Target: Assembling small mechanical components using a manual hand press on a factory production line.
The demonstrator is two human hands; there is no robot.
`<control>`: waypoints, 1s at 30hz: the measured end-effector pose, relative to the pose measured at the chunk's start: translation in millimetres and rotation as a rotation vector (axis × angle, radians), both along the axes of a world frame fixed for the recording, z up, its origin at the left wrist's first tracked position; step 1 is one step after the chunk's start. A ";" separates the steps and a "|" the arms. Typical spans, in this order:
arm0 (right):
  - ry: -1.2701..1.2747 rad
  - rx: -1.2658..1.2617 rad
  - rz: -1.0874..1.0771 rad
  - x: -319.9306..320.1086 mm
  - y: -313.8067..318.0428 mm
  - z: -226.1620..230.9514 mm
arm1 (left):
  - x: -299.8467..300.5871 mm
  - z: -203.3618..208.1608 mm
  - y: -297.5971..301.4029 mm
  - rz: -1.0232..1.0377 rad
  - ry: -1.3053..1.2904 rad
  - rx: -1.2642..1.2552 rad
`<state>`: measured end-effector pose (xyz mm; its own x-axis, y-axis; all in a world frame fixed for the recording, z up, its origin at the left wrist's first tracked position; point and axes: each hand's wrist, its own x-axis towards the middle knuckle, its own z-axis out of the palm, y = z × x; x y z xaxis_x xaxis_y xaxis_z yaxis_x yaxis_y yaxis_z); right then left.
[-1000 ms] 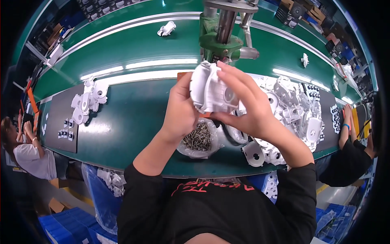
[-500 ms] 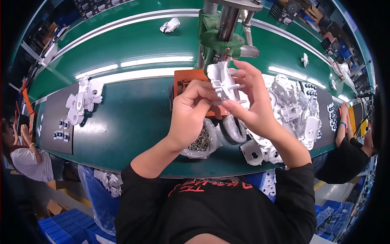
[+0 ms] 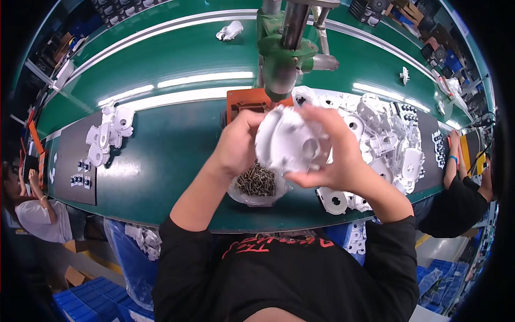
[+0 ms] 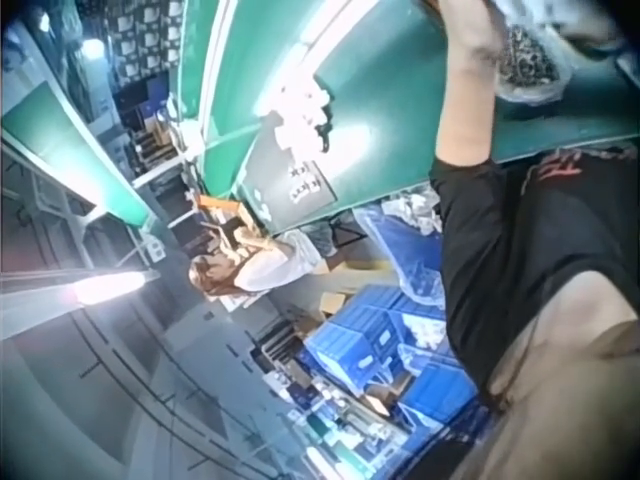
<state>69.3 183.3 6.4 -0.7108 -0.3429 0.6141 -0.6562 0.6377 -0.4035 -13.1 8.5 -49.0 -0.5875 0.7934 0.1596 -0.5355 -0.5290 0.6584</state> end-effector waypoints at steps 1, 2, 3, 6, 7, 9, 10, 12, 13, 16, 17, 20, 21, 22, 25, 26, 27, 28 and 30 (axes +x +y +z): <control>0.013 0.163 0.020 4.6 -0.4 5.1 | -7.4 17.1 -2.9 -0.118 -0.064 -0.148; 0.104 0.188 0.056 6.6 -2.6 -1.0 | -16.0 7.2 -1.8 -0.206 -0.105 -0.124; 0.094 0.284 0.068 9.4 -6.1 -1.5 | -15.5 5.4 -2.8 -0.215 -0.104 -0.125; 0.058 0.410 0.018 14.6 -9.6 -8.3 | -4.5 2.7 -5.6 -0.174 0.292 -0.428; 0.020 0.407 -0.013 13.0 -8.6 -12.1 | -2.7 3.7 -7.5 -0.186 0.290 -0.427; -0.023 0.402 -0.043 9.7 -3.7 -14.1 | -2.2 4.1 -15.8 -0.162 0.357 -0.630; -0.022 0.363 -0.058 7.3 -0.1 -13.0 | -3.2 -1.6 -19.4 -0.144 0.350 -0.612; -0.046 0.233 -0.064 6.1 7.4 -11.3 | -1.4 9.7 -26.1 0.004 0.430 -0.615; -0.049 0.230 -0.061 8.1 9.6 -11.5 | -1.6 14.2 -30.1 0.154 0.515 -0.613; -0.049 0.211 -0.126 11.6 10.9 -15.2 | -21.1 9.5 -39.6 0.452 0.952 -0.877; -0.050 0.209 -0.126 11.7 11.1 -21.6 | -25.0 12.1 -38.3 0.539 1.179 -0.989; -0.119 0.337 -0.112 11.6 9.2 -40.7 | -35.0 -8.1 -29.6 0.678 1.643 -1.205; -0.116 0.336 -0.107 8.9 12.6 -46.0 | -39.3 -15.9 -28.1 0.682 1.642 -1.211; -0.199 0.459 -0.199 5.0 22.9 -53.3 | -44.2 -24.7 -24.4 0.747 1.742 -1.096; -0.242 0.559 -0.298 2.4 37.9 -59.5 | -42.4 -40.8 -15.7 0.825 1.902 -0.979; -0.258 0.501 -0.252 4.2 36.2 -58.0 | -42.6 -47.3 -14.6 0.862 1.977 -1.003; -0.277 0.442 -0.211 7.1 35.5 -58.1 | -42.2 -50.4 -12.0 0.893 2.053 -1.022; -0.292 0.395 -0.162 8.2 31.5 -58.8 | -41.4 -48.3 -12.1 0.802 1.962 -1.071; -0.297 0.338 -0.107 7.6 19.8 -64.2 | -43.4 -51.2 -14.7 0.681 1.931 -1.063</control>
<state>76.9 203.1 -57.8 -0.8814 -0.4038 0.2449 -0.4668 0.8235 -0.3223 -56.5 -6.2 -100.2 -0.4361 0.7668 0.4710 0.8850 0.4604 0.0698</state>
